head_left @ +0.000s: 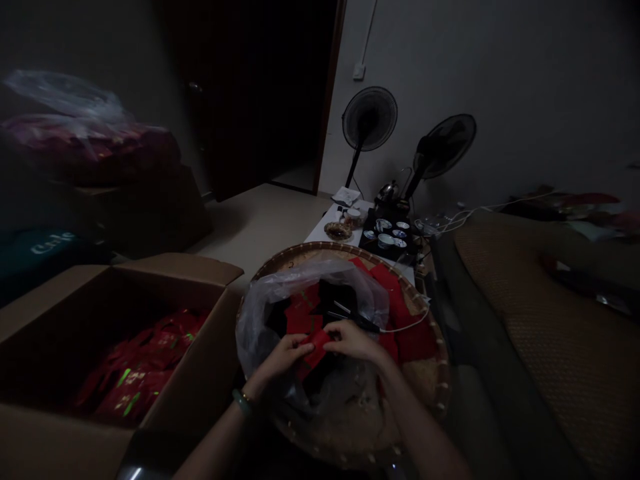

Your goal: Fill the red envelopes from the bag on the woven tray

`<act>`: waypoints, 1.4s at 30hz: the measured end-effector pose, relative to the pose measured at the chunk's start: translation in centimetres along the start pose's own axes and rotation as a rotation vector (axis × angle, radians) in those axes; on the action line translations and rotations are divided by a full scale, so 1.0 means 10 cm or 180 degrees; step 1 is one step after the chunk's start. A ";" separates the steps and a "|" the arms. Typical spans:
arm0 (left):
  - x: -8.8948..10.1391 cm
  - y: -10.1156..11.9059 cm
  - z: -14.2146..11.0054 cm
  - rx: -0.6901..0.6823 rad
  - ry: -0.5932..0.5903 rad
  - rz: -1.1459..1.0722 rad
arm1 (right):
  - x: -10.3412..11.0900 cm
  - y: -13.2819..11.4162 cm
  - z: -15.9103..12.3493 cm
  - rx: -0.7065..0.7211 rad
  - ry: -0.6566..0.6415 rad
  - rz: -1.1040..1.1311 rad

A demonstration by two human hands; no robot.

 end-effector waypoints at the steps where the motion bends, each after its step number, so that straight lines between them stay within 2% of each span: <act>1: 0.00 0.00 0.01 -0.0021 0.0074 -0.0023 | -0.01 0.01 0.02 -0.0155 -0.0031 0.0142; 5: -0.01 0.06 0.04 -0.0302 0.0335 0.0161 | -0.11 0.06 0.08 -0.0482 -0.0214 0.0716; 9: -0.02 0.06 0.05 -0.0386 0.0286 0.0278 | -0.14 0.10 0.11 -0.0477 -0.0414 0.0850; 14: -0.02 0.04 0.03 -0.0359 0.0212 0.0161 | -0.03 0.11 0.09 -0.0636 0.0018 0.1183; 18: -0.05 0.02 0.04 -0.0431 0.0288 -0.0083 | -0.02 0.06 0.07 -0.0473 0.0044 0.0739; 21: -0.07 -0.04 0.06 -0.0493 0.0418 -0.0084 | -0.07 0.04 0.05 -0.0331 -0.0138 0.0327; 23: -0.07 -0.08 0.07 -0.0495 0.0538 -0.0032 | -0.11 0.04 0.04 -0.0283 -0.0304 0.0271; 26: -0.06 -0.10 0.08 -0.0504 0.0735 0.0085 | -0.14 0.05 0.05 -0.0301 -0.0341 0.0374; 29: -0.05 -0.07 0.08 -0.0476 0.0899 0.0066 | -0.12 0.08 0.06 -0.0348 -0.0036 0.0708; 32: -0.05 -0.06 0.08 -0.0365 0.1218 -0.0258 | -0.03 0.16 0.04 -0.0393 0.0587 0.1070; 36: -0.04 -0.07 0.07 -0.0340 0.1590 -0.0455 | 0.01 0.34 -0.04 -0.0429 0.0943 0.1011; 40: -0.09 -0.07 0.08 -0.0397 0.1527 -0.0338 | -0.12 0.41 0.01 -0.0389 0.1326 0.0993; 42: -0.11 -0.05 0.09 -0.0447 0.1456 -0.0224 | -0.22 0.41 0.08 -0.0346 0.1354 0.1011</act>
Point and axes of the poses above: each hand's wrist, its own z-axis towards the middle knuckle, its own x-axis out of the back of the hand, y = z × x, the point moved 2 cm from there along z, towards the middle knuckle, and after that the axes turned 4 degrees about -x, right-handed, at the moved point
